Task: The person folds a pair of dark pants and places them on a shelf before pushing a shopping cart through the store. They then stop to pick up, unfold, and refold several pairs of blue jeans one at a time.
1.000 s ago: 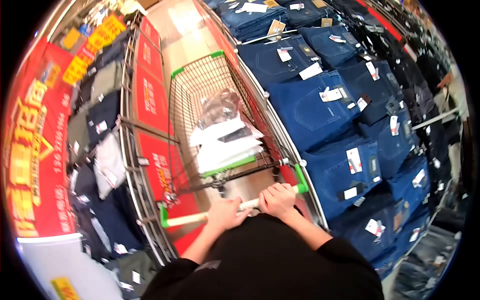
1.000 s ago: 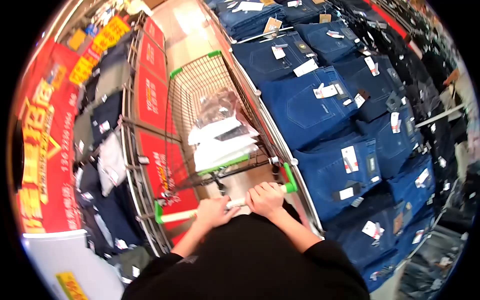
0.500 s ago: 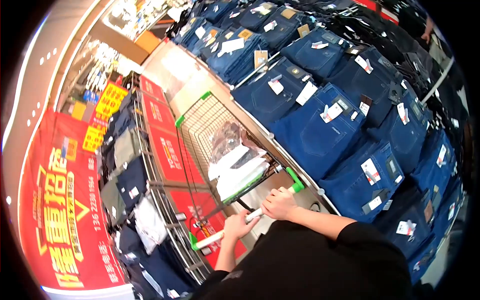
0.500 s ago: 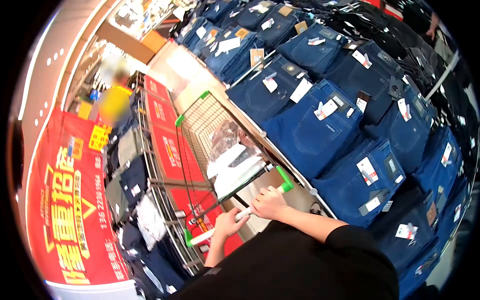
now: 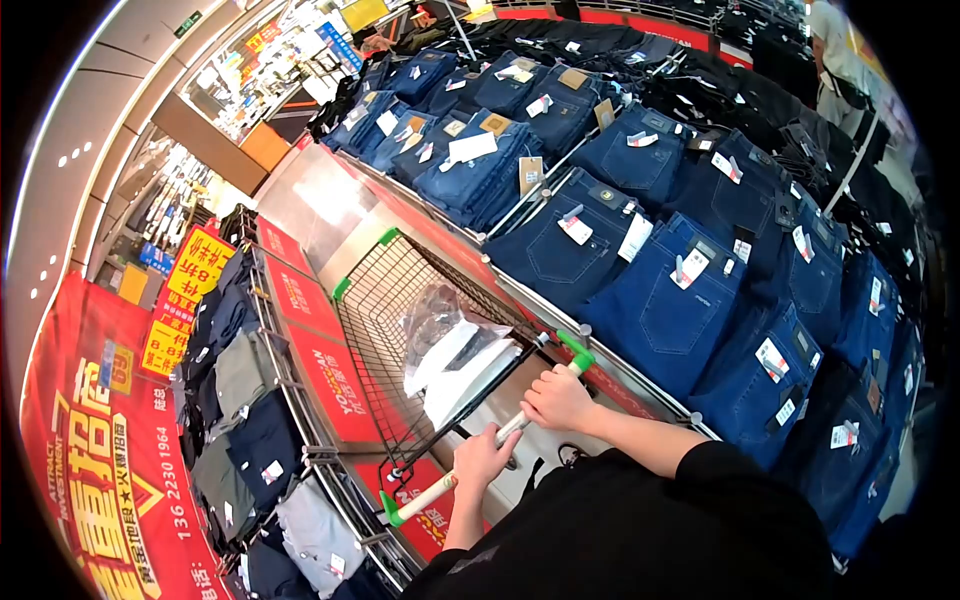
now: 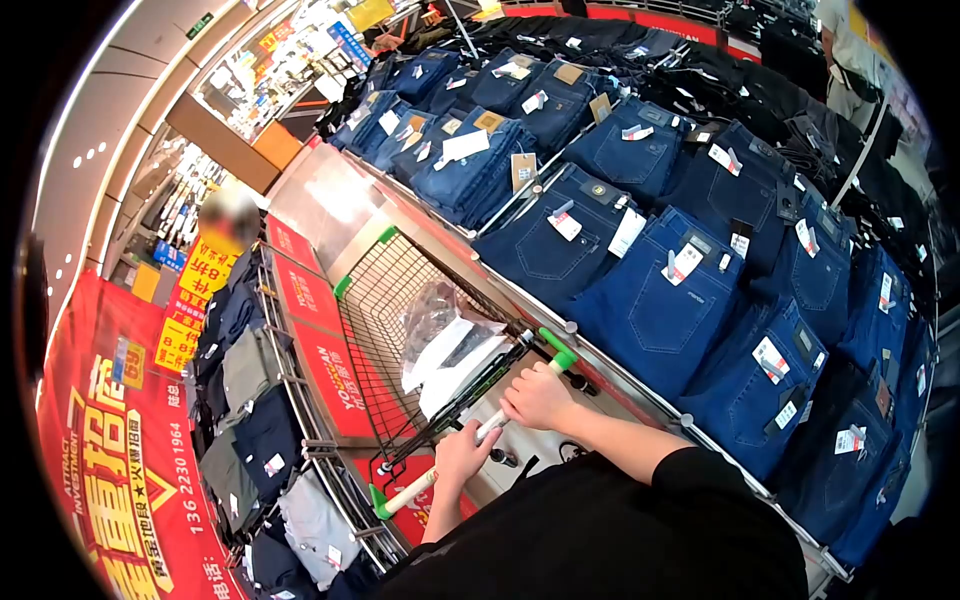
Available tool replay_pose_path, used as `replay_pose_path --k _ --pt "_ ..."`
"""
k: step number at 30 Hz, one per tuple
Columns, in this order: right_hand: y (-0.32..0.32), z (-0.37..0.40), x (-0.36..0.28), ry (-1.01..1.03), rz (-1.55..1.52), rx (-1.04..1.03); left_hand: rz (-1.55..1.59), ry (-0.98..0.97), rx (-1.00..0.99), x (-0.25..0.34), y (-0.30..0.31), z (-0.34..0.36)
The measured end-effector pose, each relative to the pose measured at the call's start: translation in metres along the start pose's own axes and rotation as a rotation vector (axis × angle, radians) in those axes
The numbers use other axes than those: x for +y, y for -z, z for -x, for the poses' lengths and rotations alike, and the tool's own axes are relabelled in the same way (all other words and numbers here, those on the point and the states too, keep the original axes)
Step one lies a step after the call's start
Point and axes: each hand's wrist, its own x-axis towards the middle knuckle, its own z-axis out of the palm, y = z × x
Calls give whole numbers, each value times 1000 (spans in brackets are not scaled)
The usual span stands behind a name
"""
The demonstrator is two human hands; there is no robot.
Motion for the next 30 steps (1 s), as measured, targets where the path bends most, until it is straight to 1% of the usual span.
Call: replay_pose_path --k 4,5,7,8,9,10,11,12,13,14,15,16,17,18,19,21,22,23,24,25,30 --pt "-12 -28 -1 -42 8 -7 -57 -1 53 -21 10 -24" --pt "-13 -30 0 -58 -10 -94 -71 -3 54 -26 11 -29" --pt "-11 -33 11 -67 -95 -32 -87 11 39 -34 17 -37" --pt "-10 -31 20 -124 -113 13 -84 12 32 -38 19 -41" --pt "-6 -31 29 -173 -105 101 -82 17 28 -42 21 -44" --pt "0 -31 39 -276 21 170 -77 21 29 -43 23 -47" --pt "-9 -31 60 -415 35 309 -89 18 34 -46 26 -49" --pt "-10 -34 81 -654 68 325 -91 15 38 -49 27 -52" --pt "-28 -27 110 -738 199 385 -94 12 46 -52 27 -55" --pt "-34 -22 127 -713 241 270 -96 17 48 -55 29 -57" --pt "-32 -18 134 -576 300 121 -93 7 56 -57 31 -59" --pt "-32 -15 137 -465 357 17 -92 -4 66 -59 33 -62" --pt "-25 -22 132 -472 357 -9 -99 -2 68 -59 37 -63" --pt "-38 -23 136 -539 377 39 -96 -5 66 -57 40 -64" --pt "-49 -24 140 -637 379 32 -91 -7 63 -55 43 -65" --pt "-50 -30 136 -719 375 15 -98 -7 45 -57 45 -68" --pt "-53 -28 135 -723 375 1 -105 -6 41 -56 44 -68" --pt "-55 -25 136 -684 391 27 -109 -9 38 -55 43 -69" --pt "-56 -22 140 -641 411 58 -99 -26 87 -55 40 -70" --pt "-58 -19 144 -614 366 51 -89 -28 83 -52 39 -72" --pt "-62 -17 145 -644 309 72 -81 -46 72 -51 37 -75"
